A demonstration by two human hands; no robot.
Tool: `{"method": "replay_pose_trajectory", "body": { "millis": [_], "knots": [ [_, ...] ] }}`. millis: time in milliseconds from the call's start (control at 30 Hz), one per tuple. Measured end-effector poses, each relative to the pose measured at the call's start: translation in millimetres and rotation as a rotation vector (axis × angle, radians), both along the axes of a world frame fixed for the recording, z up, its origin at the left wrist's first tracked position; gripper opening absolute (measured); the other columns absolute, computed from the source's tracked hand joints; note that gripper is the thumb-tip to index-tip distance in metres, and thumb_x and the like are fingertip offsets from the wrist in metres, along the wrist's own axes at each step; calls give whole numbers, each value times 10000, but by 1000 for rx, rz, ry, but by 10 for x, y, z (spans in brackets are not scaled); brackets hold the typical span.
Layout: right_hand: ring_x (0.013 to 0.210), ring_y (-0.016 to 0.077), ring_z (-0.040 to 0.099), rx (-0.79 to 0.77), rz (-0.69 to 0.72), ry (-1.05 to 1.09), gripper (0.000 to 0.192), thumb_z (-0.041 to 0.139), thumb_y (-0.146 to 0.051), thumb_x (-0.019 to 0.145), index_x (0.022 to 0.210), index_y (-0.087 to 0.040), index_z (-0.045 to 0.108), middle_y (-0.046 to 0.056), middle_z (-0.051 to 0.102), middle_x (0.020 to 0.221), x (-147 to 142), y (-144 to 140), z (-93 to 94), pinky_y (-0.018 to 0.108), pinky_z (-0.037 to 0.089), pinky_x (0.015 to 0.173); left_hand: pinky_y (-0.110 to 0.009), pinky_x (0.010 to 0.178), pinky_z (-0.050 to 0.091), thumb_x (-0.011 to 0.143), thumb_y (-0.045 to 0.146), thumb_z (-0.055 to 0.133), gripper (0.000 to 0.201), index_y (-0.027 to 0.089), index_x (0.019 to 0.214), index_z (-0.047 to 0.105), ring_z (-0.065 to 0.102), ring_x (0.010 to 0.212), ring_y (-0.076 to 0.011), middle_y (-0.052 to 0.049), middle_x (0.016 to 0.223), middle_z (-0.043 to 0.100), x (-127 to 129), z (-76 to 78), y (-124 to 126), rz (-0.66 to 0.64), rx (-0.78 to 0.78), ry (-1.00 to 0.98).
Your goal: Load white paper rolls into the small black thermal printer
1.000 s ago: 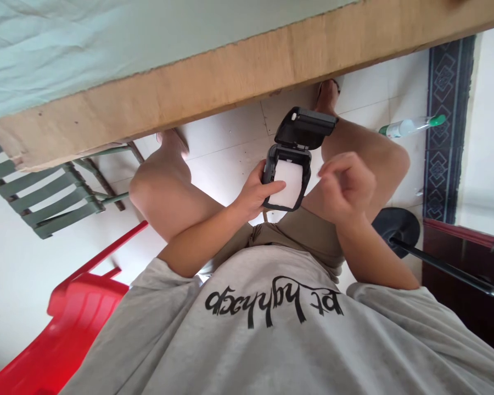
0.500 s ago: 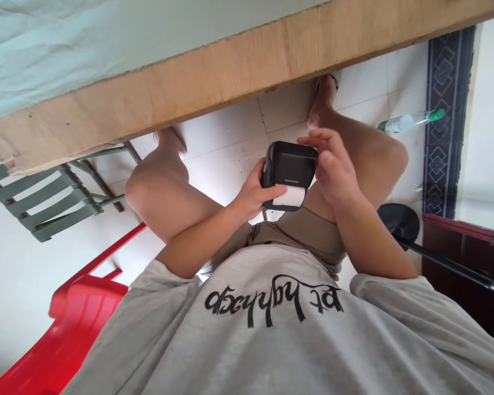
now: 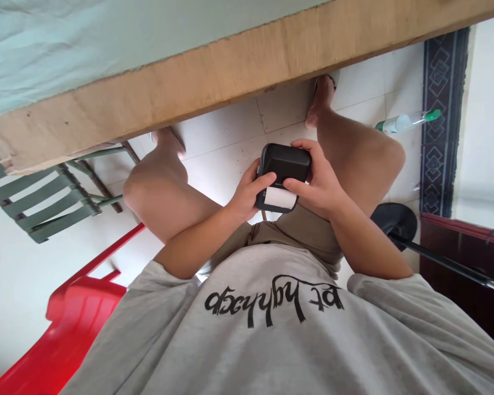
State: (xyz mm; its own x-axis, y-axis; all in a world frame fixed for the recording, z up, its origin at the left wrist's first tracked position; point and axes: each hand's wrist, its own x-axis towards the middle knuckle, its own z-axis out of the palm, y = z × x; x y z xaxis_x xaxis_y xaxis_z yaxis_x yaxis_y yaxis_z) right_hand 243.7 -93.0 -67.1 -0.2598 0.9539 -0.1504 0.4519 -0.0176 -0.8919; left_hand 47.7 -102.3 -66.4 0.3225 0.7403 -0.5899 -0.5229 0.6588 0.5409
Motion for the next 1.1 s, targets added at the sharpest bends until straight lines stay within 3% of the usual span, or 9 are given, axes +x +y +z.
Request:
{"method": "replay_pose_trajectory", "body": {
  "millis": [100,200,267,367,567,667,900,1033,1100],
  "knots": [
    [1011,179,676,34,-24,-73,879,597,-872,919,1505,-226,486,115,660,1317,9,4,-25,332,636,848,-369,768,629,792,726,860,581,231,1066,724,790,950,-280,-42,891,761,32,-71,18,32,-85,-53],
    [1279,247,673,89,-19,-54,823,568,-805,974,1538,-214,469,161,606,1498,38,0,-52,444,616,1130,-417,887,656,871,735,773,547,232,1085,741,794,1100,-319,-66,942,799,56,-135,34,58,-138,-69],
    [1435,269,618,138,0,-20,790,583,-764,988,1550,-222,463,168,557,1586,59,-9,-63,471,560,1247,-407,891,655,883,720,777,528,231,1081,746,795,1101,-308,-64,959,806,57,-156,38,71,-144,-59],
    [1508,279,585,148,44,-15,772,601,-725,996,1577,-244,439,166,513,1651,83,-21,-73,473,549,1275,-392,857,651,878,727,793,519,238,1045,746,798,1067,-293,-54,936,797,40,-158,46,81,-142,-45],
    [1672,314,429,148,159,-21,916,683,-697,964,1695,-286,315,151,368,1780,168,-13,-50,538,445,1390,-338,741,609,872,651,846,435,238,937,728,760,869,-221,-34,890,771,10,-140,113,92,-120,-17],
    [1665,321,436,124,155,-40,955,714,-727,935,1696,-295,335,143,343,1798,207,-11,6,538,464,1373,-326,724,591,876,630,856,427,227,900,717,733,805,-200,-31,855,755,19,-150,133,90,-112,-27],
    [1443,315,628,83,58,-157,969,713,-792,896,1641,-252,411,166,515,1660,173,-67,78,517,568,1232,-350,767,604,896,652,804,451,206,937,750,738,800,-212,-48,872,783,52,-174,152,42,-199,-59],
    [1487,331,583,238,32,-220,768,699,-695,952,1546,-243,520,167,559,1602,153,-61,186,531,546,1251,-357,750,599,903,676,769,468,212,955,744,756,816,-233,-42,836,772,92,-112,161,-14,-180,-67],
    [1436,335,594,341,-57,-304,637,685,-646,976,1452,-232,595,184,617,1498,168,-26,281,531,554,1204,-335,717,578,876,660,816,466,207,948,733,738,775,-214,-36,834,767,110,-89,149,-40,-140,-65]
  ]
}}
